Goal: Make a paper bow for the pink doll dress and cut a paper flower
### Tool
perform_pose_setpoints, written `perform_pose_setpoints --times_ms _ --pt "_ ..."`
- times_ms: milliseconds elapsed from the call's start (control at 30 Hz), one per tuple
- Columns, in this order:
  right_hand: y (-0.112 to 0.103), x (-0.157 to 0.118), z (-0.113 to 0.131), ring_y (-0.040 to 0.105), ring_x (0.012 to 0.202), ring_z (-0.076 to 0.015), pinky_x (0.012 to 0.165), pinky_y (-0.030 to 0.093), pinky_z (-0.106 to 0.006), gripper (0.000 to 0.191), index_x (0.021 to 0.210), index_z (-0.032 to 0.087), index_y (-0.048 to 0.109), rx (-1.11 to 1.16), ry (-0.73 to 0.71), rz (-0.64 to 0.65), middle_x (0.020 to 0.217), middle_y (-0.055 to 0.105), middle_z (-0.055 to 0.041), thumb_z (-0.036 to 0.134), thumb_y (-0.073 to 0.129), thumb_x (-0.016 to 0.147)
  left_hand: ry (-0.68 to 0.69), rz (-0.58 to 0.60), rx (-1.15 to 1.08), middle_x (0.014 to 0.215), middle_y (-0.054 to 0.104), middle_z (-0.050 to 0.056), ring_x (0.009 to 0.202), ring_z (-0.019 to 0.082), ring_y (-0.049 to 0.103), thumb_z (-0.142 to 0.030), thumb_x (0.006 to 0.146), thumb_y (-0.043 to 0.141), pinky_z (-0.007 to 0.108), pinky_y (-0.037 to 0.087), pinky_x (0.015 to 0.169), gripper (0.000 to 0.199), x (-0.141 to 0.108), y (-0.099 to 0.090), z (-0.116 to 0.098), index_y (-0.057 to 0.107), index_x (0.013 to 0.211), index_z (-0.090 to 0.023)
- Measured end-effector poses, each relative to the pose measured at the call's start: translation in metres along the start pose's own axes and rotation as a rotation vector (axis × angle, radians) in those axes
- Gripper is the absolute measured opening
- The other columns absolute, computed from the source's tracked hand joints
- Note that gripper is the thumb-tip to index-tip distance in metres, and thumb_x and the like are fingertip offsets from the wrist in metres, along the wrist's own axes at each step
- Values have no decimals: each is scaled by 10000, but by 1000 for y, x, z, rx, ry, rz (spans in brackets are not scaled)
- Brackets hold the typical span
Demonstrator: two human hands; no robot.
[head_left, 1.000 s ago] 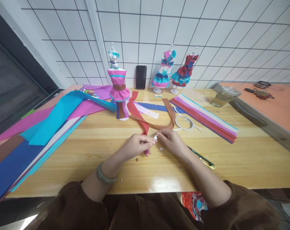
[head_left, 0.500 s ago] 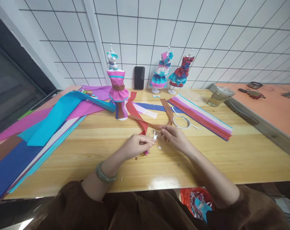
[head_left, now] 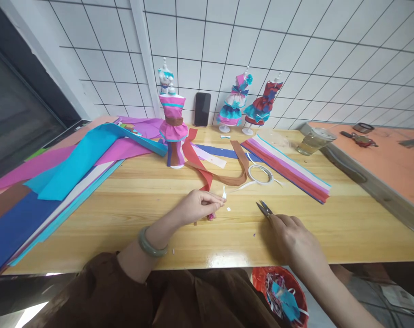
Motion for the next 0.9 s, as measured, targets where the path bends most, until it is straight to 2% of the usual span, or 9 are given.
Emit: perform_pose_setpoints --times_ms 67,133,267,333,433,533,667,900 --pt "1 1 -2 582 785 -270 625 437 -334 238 966 111 595 27 42 5 830 642 -125 73 432 796 -2 2 -19 1118 589 165 509 49 557 -316 712 626 212 495 491 252 0 0 0 681 816 -94" --pt "0 6 -6 594 781 -266 626 431 -335 240 975 135 586 150 120 9 850 647 -122 132 393 831 -2 8 -29 1121 586 165 511 46 557 -317 712 626 207 493 493 258 0 0 1 675 817 -87" --pt "-10 17 -3 593 820 -234 660 425 -304 298 1010 156 571 681 230 57 921 643 -108 288 339 877 1 23 -36 1127 580 168 516 46 558 -334 714 620 200 490 493 283 1 -1 2 664 835 -82" --pt "-19 20 10 571 712 -190 584 408 -265 353 1001 154 583 997 231 175 828 624 -78 399 368 867 6 25 -42 1123 581 170 513 46 558 -340 712 622 201 489 494 289 1 -1 3 658 832 -79" --pt "-26 20 34 384 443 -81 411 274 -211 454 934 138 609 1393 299 475 609 470 4 528 403 829 5 25 -44 1106 588 168 514 47 561 -346 709 624 200 487 500 290 1 -1 3 646 809 -75" --pt "-24 21 53 251 394 -32 374 188 -190 482 885 124 611 1708 349 637 595 364 41 567 441 799 1 37 -41 1093 595 157 525 48 565 -354 711 620 193 485 509 294 0 -1 1 638 815 -80" --pt "-13 26 62 190 391 -13 364 116 -177 454 854 117 596 1896 377 739 596 349 49 553 486 786 5 54 -30 1060 610 148 522 48 562 -368 710 617 190 481 510 308 -1 0 -1 630 823 -82" --pt "-11 31 67 141 387 -12 357 78 -166 432 854 120 570 2002 375 844 574 328 60 536 465 808 5 79 -24 869 646 109 524 78 567 -360 716 609 211 458 498 293 -2 0 -3 639 826 -90"
Point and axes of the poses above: each hand's wrist, its own x-axis towards the middle knuckle, its own y-axis out of the palm, z = x × y, the point moved 3 cm from there along x, towards the middle knuckle
